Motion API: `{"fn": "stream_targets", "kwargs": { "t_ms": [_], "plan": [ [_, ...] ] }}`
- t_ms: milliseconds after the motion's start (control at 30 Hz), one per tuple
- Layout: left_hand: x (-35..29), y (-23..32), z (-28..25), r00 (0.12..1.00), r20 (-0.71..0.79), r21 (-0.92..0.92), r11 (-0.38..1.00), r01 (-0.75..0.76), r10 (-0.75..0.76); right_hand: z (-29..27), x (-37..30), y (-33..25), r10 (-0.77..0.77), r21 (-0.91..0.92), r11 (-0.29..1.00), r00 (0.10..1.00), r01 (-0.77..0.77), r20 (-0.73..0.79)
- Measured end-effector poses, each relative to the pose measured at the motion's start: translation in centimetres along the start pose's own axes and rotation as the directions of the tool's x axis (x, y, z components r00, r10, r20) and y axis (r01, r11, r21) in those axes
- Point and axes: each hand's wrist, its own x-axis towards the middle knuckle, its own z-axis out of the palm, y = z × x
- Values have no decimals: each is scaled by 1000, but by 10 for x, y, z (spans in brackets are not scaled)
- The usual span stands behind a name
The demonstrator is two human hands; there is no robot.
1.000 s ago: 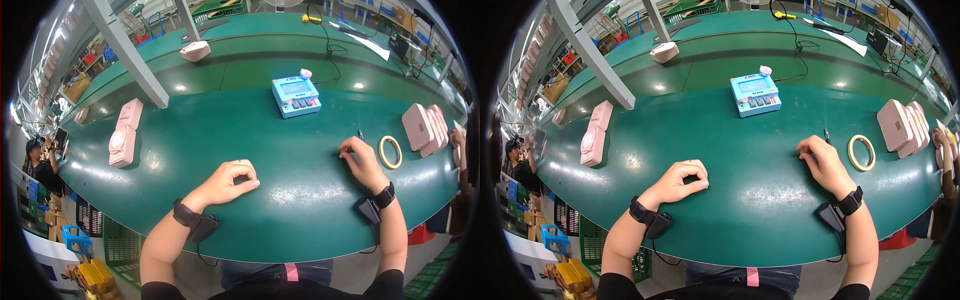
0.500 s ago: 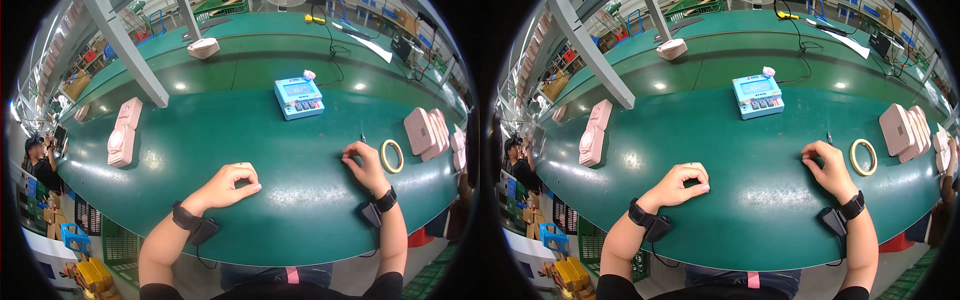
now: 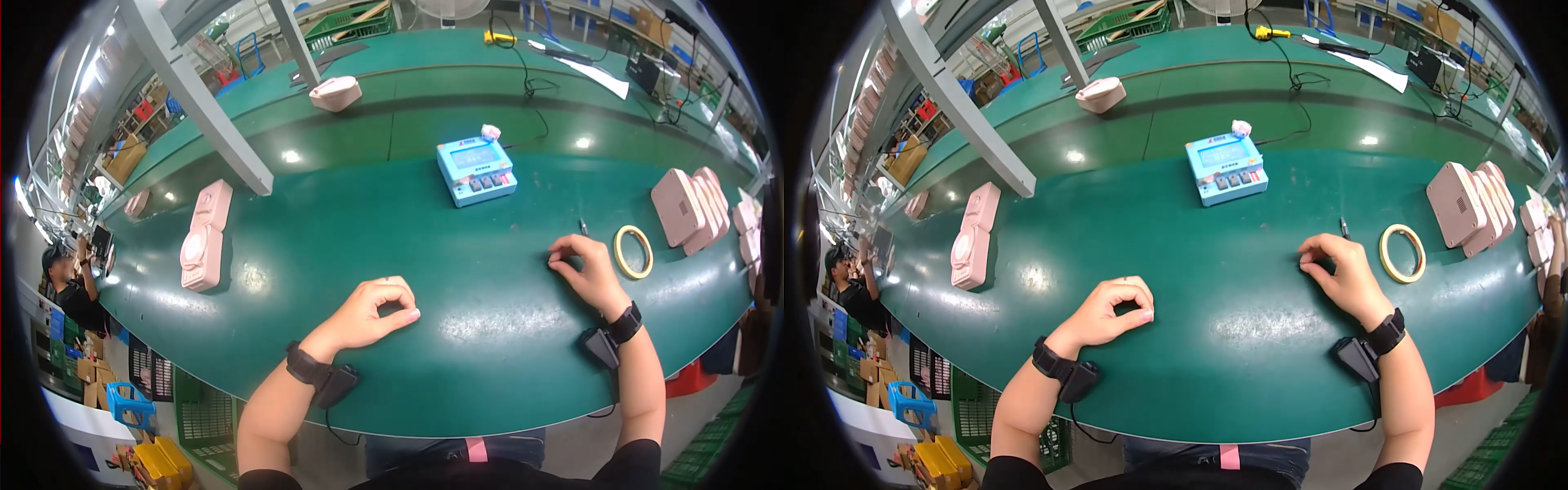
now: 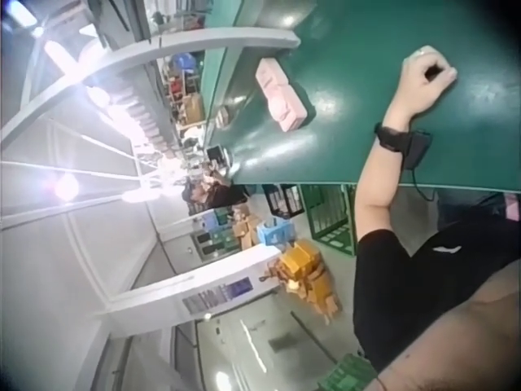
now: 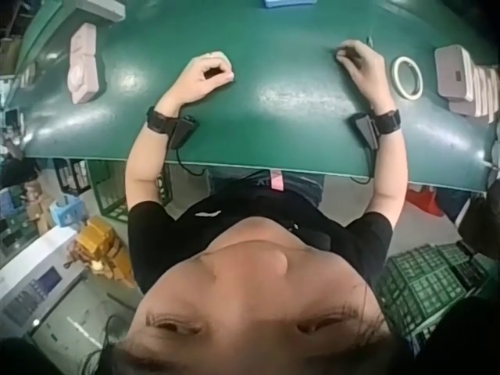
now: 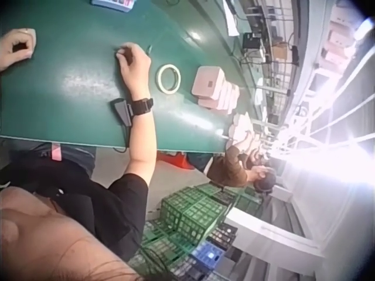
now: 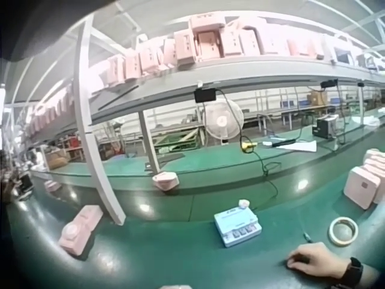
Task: The person tests pink record players by placing them on a blue testing device, pressing buttons, and moving the tonearms. They use a pen to mark the table surface and then set the tested record players aside.
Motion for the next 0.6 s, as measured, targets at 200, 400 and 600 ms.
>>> {"fn": "stream_targets", "kwargs": {
  "t_ms": [200,400,600],
  "plan": [
    [13,1,-7,998,-33,-90,995,48,-52,0,-3,3,33,71,997,999,-32,-19],
    [88,2,-73,990,-113,333,936,116,-83,-1,-2,9,173,276,947,985,-161,-19],
    [174,-63,-202,875,-443,728,492,477,-194,0,2,9,129,299,947,991,-118,-17]
  ]
}}
